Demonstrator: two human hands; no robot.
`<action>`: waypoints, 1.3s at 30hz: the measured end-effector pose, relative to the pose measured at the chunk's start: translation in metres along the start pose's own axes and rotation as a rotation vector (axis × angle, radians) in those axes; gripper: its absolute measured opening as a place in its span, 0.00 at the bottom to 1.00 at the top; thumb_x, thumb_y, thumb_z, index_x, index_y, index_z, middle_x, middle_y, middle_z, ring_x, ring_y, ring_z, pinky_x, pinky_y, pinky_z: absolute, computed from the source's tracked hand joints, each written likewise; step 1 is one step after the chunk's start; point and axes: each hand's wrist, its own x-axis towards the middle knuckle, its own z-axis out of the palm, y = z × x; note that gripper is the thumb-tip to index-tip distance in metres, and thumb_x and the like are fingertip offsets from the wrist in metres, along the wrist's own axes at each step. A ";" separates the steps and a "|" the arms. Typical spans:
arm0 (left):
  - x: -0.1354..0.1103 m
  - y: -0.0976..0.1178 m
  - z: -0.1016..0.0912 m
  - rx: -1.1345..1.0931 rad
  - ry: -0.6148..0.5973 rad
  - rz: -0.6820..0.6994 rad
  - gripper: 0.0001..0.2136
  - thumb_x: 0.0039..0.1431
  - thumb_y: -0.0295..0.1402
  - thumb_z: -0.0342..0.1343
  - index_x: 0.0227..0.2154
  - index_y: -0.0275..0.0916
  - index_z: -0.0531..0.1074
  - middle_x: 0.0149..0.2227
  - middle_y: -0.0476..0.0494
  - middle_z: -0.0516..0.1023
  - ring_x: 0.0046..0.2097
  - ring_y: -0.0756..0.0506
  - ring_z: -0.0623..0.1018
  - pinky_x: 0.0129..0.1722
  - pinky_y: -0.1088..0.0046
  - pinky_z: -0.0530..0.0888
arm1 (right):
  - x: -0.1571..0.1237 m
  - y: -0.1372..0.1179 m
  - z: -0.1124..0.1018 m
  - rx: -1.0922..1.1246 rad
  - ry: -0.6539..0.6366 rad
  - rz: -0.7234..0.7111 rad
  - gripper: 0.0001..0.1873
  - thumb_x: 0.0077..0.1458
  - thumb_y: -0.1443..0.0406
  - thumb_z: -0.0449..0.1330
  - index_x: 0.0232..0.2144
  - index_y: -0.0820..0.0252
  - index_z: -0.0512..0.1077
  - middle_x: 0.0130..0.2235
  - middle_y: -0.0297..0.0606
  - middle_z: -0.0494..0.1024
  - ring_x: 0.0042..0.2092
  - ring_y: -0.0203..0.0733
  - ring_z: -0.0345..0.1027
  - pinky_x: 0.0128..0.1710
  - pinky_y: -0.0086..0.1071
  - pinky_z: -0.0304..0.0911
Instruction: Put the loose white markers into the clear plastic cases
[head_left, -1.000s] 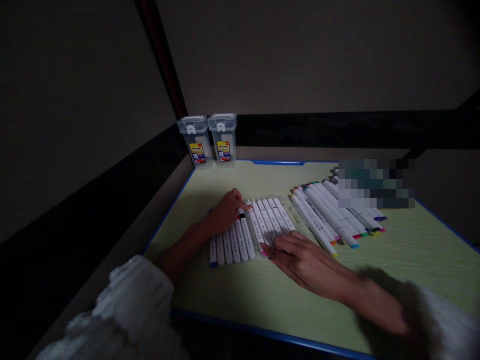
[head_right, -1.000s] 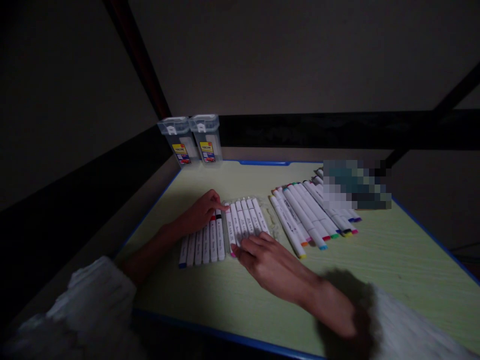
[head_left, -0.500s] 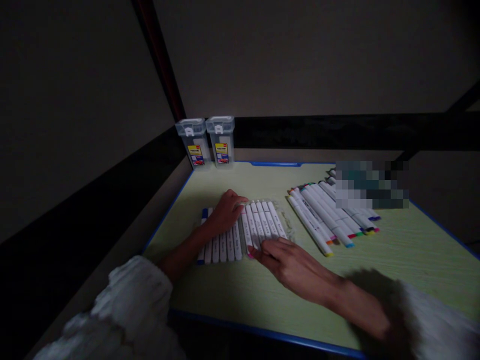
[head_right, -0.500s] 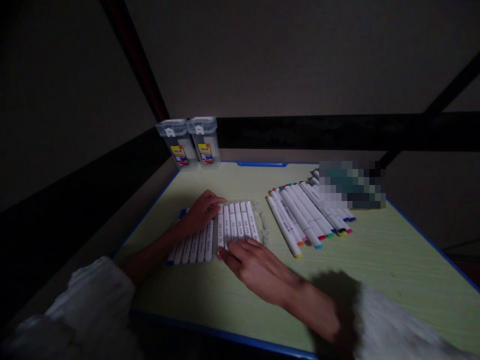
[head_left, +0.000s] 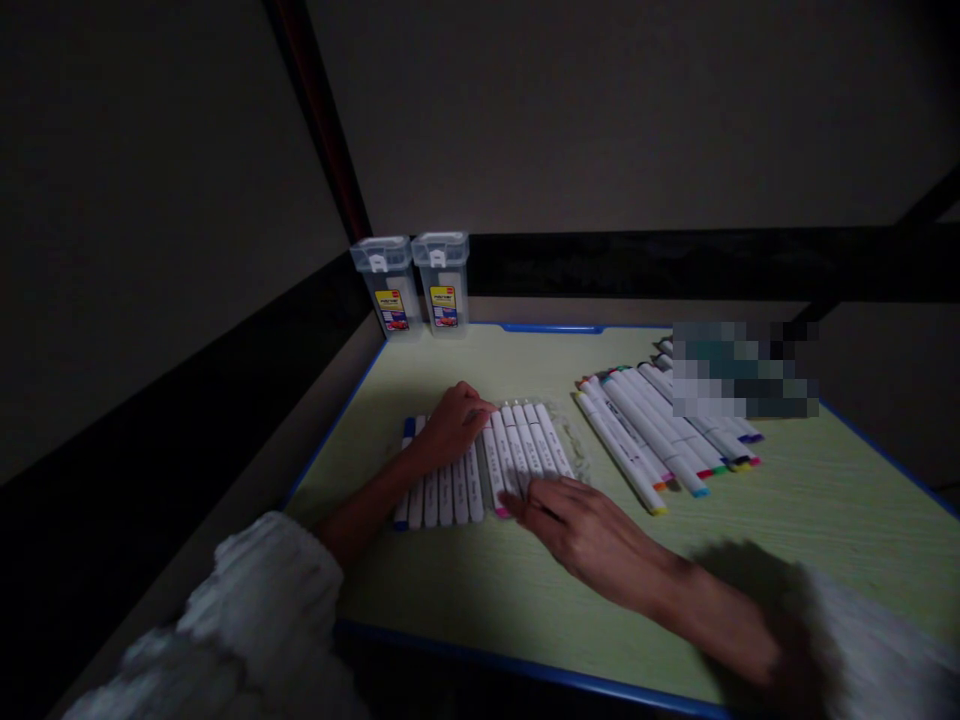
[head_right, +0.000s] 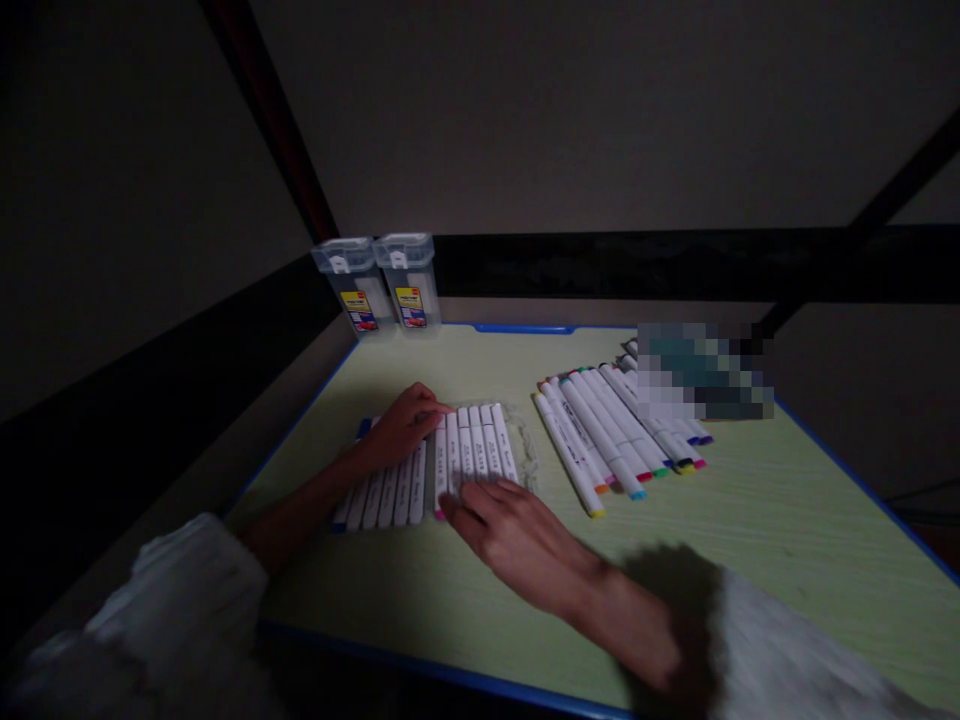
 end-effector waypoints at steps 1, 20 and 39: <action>0.000 -0.001 0.000 -0.013 0.003 -0.003 0.12 0.53 0.28 0.45 0.33 0.35 0.74 0.33 0.45 0.65 0.38 0.48 0.67 0.42 0.69 0.67 | 0.000 0.000 0.000 -0.002 0.000 0.005 0.11 0.57 0.72 0.48 0.40 0.63 0.68 0.29 0.37 0.69 0.31 0.36 0.64 0.29 0.32 0.61; 0.003 0.011 -0.009 -0.643 0.019 -0.136 0.07 0.46 0.32 0.54 0.28 0.34 0.67 0.22 0.51 0.71 0.25 0.53 0.70 0.25 0.79 0.64 | -0.001 0.001 0.000 0.022 -0.003 0.037 0.11 0.57 0.71 0.48 0.40 0.61 0.68 0.30 0.36 0.68 0.32 0.36 0.62 0.29 0.32 0.59; 0.027 0.033 -0.008 -0.905 -0.009 -0.151 0.08 0.45 0.31 0.56 0.27 0.34 0.64 0.17 0.53 0.71 0.20 0.55 0.69 0.23 0.80 0.66 | -0.005 0.018 -0.017 0.028 0.095 0.078 0.14 0.59 0.63 0.47 0.41 0.65 0.69 0.27 0.38 0.70 0.30 0.38 0.63 0.29 0.33 0.57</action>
